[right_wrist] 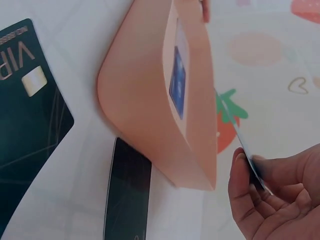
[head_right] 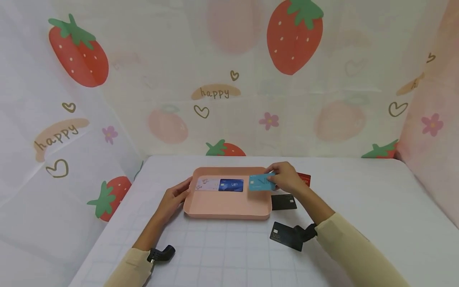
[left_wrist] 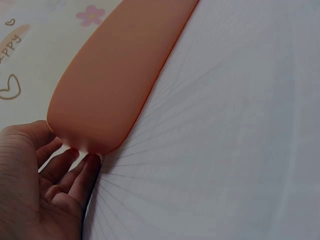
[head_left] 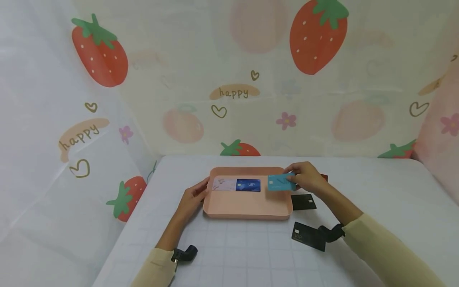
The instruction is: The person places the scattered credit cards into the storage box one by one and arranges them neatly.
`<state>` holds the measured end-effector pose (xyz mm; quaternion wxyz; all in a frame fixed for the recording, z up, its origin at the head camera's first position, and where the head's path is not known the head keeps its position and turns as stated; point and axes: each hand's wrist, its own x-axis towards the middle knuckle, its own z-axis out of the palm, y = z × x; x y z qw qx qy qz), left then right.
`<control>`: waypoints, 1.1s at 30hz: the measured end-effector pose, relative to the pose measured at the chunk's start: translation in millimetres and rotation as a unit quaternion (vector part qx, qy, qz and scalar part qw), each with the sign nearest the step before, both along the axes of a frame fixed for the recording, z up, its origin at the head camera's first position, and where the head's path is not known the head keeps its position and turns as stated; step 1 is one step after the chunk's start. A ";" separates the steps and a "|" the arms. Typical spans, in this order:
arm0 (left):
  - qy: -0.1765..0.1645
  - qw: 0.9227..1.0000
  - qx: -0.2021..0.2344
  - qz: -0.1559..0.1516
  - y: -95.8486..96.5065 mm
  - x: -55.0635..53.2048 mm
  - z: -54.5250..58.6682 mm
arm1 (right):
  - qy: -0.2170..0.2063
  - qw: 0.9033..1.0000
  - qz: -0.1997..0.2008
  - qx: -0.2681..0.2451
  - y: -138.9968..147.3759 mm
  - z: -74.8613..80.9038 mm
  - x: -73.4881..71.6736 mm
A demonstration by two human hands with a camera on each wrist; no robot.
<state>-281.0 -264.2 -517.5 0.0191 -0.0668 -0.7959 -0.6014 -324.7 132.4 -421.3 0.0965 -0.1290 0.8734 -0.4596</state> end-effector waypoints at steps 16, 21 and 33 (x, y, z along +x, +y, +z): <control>0.005 1.000 -0.007 -0.007 -1.8 -2.2 -1.7 | 0.026 0.999 -0.009 0.042 -37.1 -8.4 -17.8; 0.008 1.000 -0.001 -0.005 -1.5 -3.1 -3.6 | 0.036 0.998 -0.011 0.056 -46.3 -13.1 -23.1; 0.008 1.000 0.003 -0.007 -2.1 -2.9 -2.9 | 0.034 0.997 -0.019 0.064 -60.4 -25.5 -31.8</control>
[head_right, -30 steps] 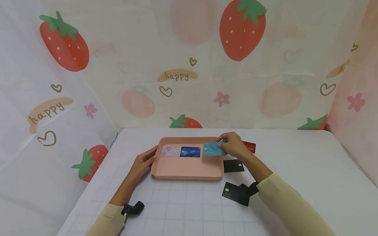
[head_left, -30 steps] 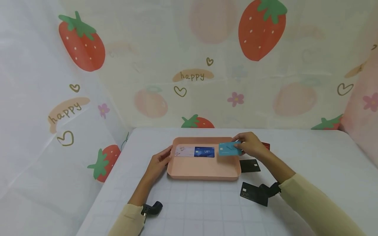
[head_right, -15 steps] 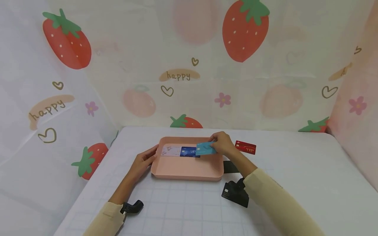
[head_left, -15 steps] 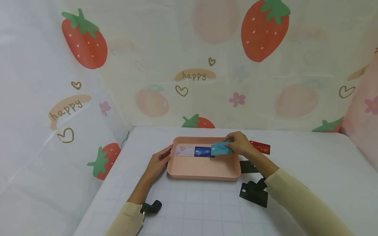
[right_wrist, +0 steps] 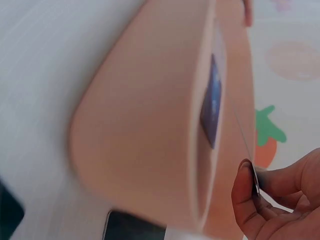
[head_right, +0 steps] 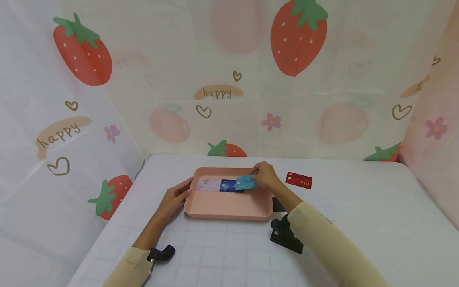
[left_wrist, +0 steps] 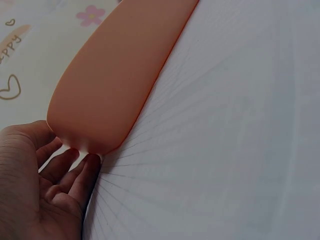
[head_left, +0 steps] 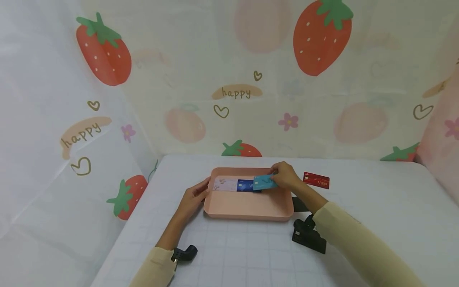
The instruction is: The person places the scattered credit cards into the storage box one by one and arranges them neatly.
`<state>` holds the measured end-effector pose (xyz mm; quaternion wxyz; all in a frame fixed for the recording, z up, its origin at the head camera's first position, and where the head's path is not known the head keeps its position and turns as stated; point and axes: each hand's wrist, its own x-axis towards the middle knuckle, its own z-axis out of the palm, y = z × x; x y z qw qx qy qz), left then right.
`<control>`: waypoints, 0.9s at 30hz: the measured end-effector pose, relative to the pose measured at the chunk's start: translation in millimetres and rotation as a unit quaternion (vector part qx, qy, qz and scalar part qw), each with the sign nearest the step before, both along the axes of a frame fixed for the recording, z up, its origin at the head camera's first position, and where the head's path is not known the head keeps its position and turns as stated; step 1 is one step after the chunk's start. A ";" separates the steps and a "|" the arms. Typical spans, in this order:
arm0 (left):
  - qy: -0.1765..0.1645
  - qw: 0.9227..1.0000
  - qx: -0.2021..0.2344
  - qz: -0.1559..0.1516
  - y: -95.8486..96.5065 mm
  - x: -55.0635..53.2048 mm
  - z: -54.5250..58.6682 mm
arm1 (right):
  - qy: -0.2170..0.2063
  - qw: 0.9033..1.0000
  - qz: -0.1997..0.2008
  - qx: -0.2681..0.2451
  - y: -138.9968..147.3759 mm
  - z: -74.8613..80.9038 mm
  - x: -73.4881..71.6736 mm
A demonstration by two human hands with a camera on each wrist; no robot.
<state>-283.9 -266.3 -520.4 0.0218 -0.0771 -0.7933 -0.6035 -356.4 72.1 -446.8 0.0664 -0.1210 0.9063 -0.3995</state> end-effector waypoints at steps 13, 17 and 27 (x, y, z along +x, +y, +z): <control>0.002 1.000 0.002 0.000 0.0 2.0 -0.2 | -0.026 1.000 -0.006 0.002 -8.7 -7.8 -6.1; 0.000 1.000 0.004 0.003 0.7 1.0 -0.6 | -0.027 1.000 0.000 0.006 -8.8 -8.3 -6.4; 0.007 1.000 0.011 -0.002 -0.5 -0.6 -2.7 | -0.033 0.999 -0.004 0.013 -12.0 -13.1 -8.6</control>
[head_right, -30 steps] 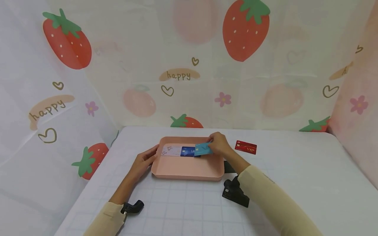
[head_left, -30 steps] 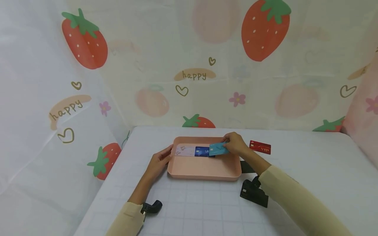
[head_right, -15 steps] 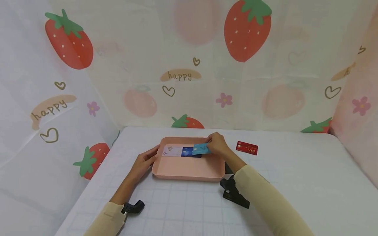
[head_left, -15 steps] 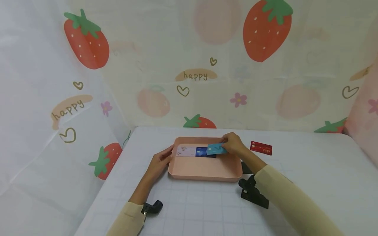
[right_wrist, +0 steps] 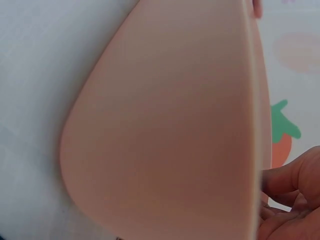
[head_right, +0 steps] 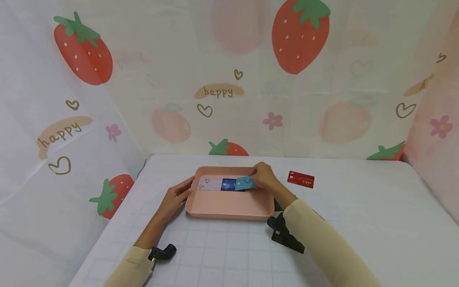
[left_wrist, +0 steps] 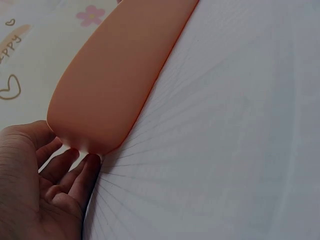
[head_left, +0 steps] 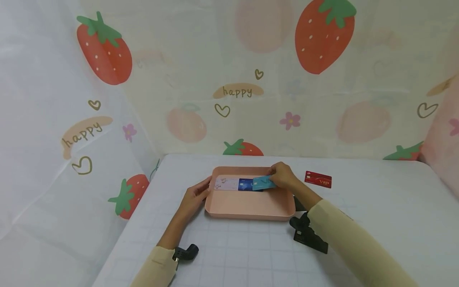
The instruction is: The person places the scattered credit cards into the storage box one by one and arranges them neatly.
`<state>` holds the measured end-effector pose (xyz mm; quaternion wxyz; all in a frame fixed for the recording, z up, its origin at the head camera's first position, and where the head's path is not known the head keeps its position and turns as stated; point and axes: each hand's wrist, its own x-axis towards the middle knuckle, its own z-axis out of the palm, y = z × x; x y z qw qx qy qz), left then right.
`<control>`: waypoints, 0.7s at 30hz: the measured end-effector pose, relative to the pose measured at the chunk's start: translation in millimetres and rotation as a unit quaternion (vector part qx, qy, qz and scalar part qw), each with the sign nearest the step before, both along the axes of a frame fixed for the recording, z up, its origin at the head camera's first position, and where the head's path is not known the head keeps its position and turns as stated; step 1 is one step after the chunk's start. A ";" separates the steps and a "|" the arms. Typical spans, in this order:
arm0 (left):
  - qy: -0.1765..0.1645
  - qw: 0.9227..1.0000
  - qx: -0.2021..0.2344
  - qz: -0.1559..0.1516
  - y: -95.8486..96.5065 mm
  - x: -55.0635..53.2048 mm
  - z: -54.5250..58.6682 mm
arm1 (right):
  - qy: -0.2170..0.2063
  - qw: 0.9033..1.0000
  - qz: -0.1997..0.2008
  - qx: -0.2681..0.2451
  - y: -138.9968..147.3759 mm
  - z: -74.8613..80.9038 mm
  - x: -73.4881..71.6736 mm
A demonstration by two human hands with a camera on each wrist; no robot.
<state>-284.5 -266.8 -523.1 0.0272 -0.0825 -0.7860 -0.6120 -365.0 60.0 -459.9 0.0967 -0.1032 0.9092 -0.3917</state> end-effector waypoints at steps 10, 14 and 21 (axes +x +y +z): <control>-0.004 1.000 -0.010 0.003 0.4 -0.9 -0.6 | 0.001 1.000 -0.001 0.008 -1.2 -3.5 -1.4; -0.001 1.000 -0.013 0.005 0.4 -1.4 -0.7 | 0.006 1.000 0.006 0.022 -1.7 -3.6 -1.3; -0.001 1.000 -0.014 0.008 0.7 -1.5 0.6 | 0.006 0.998 0.018 0.053 -2.7 -1.5 1.0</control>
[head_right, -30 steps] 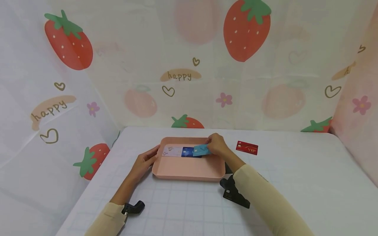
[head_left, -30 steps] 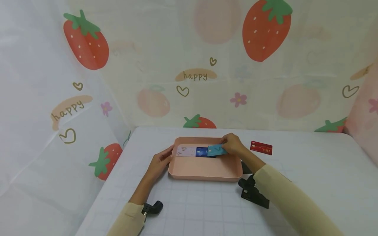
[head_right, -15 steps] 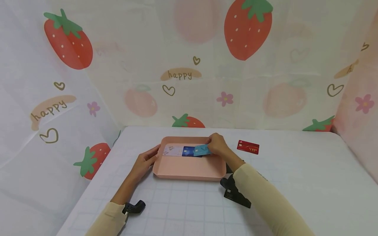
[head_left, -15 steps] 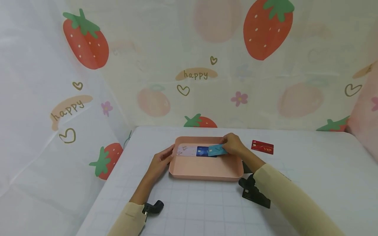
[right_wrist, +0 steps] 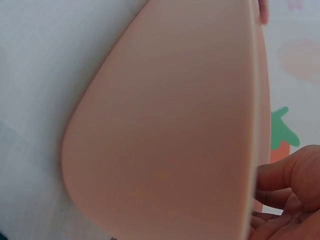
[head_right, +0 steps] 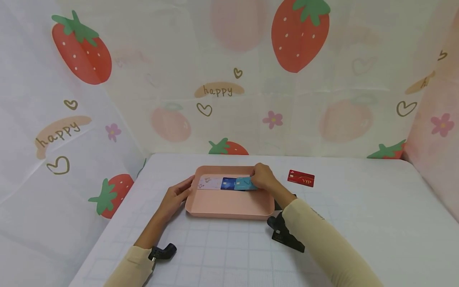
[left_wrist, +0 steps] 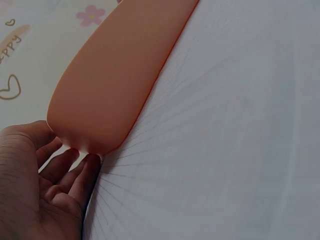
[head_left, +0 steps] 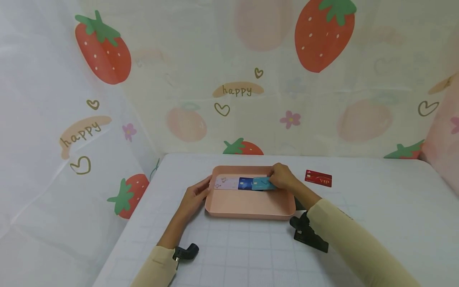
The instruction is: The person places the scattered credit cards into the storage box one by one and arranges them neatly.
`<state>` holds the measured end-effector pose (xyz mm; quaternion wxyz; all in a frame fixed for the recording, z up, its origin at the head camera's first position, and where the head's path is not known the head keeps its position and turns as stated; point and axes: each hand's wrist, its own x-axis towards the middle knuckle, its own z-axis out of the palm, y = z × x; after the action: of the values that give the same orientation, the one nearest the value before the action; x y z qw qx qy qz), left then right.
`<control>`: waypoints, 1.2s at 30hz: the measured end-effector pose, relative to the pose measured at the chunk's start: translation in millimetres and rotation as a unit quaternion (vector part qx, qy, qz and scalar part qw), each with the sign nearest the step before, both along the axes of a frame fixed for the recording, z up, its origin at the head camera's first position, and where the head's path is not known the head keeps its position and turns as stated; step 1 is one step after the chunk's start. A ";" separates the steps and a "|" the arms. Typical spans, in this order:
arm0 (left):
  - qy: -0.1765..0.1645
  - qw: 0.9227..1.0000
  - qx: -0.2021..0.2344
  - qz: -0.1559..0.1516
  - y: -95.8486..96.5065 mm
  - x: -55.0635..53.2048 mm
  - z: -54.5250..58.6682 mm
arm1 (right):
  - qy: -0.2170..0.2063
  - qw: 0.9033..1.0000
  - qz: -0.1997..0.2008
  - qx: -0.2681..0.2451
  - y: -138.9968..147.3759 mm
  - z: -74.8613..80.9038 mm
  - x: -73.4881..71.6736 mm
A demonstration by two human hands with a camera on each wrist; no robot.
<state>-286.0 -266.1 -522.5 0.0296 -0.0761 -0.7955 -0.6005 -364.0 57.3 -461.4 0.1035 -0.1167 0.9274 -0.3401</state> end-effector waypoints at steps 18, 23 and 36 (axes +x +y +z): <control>0.003 1.000 0.008 -0.010 -0.4 -2.4 -0.8 | 0.018 0.998 0.014 0.055 0.4 7.8 1.6; 0.004 1.000 0.011 -0.014 0.5 -2.0 -0.2 | 0.033 0.997 0.017 0.065 1.0 8.4 2.0; 0.008 1.000 0.012 -0.013 -1.0 -2.5 -3.0 | 0.044 0.996 0.014 0.081 0.8 9.9 3.5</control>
<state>-288.5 -267.1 -525.5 0.0293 -0.0906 -0.7869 -0.6097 -360.5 58.2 -451.5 0.0764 -0.1361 0.9536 -0.2573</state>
